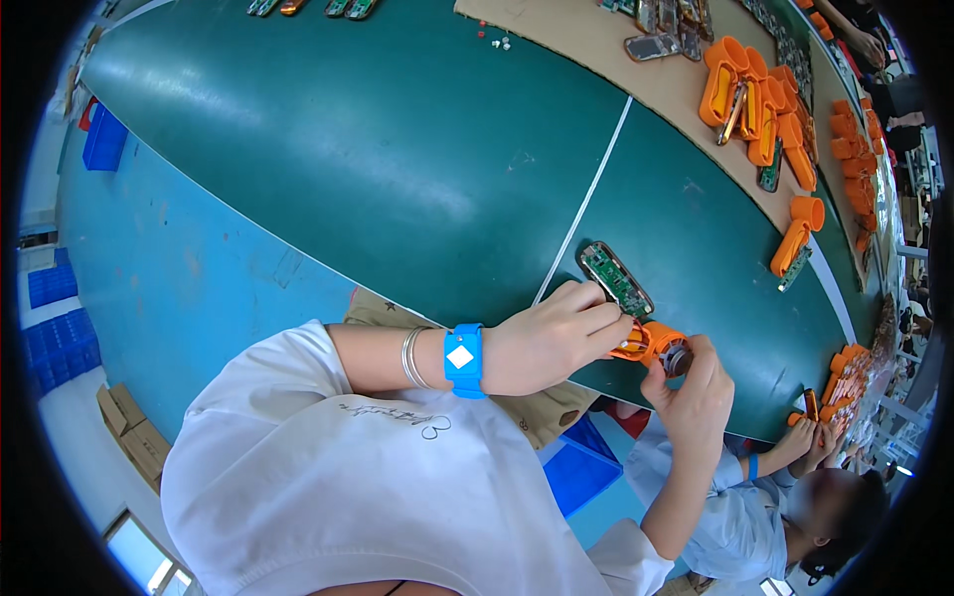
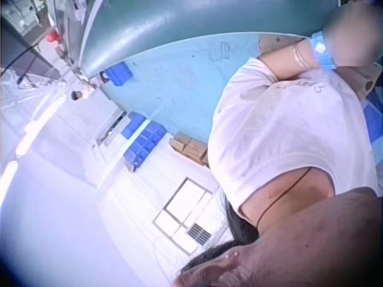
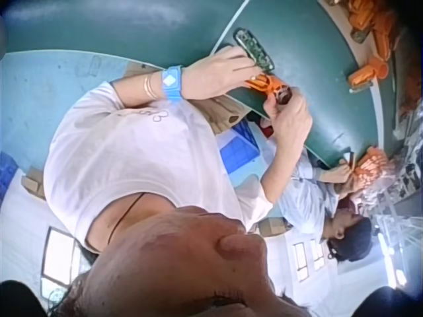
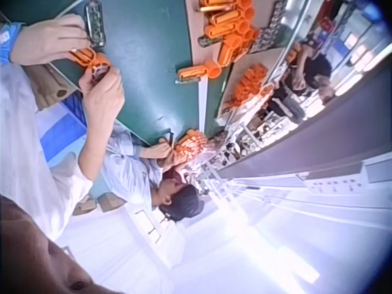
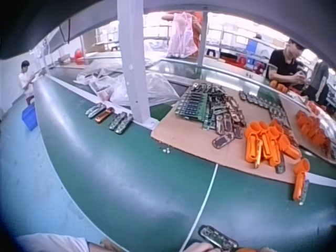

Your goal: Assembling the internal components and housing of a small orange portable fan on an electronics assembly line.

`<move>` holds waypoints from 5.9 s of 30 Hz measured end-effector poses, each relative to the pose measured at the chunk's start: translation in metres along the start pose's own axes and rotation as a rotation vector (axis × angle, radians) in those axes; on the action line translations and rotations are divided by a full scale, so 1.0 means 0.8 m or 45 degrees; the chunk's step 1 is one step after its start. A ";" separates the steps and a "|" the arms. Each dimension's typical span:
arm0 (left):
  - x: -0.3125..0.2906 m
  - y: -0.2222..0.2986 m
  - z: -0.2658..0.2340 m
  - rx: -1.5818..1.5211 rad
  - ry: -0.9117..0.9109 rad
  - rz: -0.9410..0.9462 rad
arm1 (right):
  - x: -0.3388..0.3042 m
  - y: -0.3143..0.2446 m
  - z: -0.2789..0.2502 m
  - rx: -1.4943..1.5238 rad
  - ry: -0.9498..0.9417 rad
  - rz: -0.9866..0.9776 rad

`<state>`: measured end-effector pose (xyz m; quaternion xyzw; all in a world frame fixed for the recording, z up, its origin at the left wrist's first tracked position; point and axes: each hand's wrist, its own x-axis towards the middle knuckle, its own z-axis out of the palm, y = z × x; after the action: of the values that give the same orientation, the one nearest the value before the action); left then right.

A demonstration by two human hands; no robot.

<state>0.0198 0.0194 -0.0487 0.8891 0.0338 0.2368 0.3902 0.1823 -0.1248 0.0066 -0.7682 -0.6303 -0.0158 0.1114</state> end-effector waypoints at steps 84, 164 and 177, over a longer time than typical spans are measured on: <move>-0.003 0.000 -0.006 0.004 -0.015 0.052 | 0.014 -0.009 -0.021 -0.148 -0.257 -0.024; -0.005 0.014 0.002 0.008 0.104 -0.106 | -0.003 -0.031 0.011 0.685 0.169 0.772; -0.010 0.056 -0.024 -0.086 0.114 -0.141 | 0.039 -0.008 -0.004 0.854 0.310 0.600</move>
<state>-0.0018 -0.0008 -0.0089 0.8608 0.0922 0.2553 0.4306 0.1826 -0.0938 0.0158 -0.8049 -0.3899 0.1254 0.4294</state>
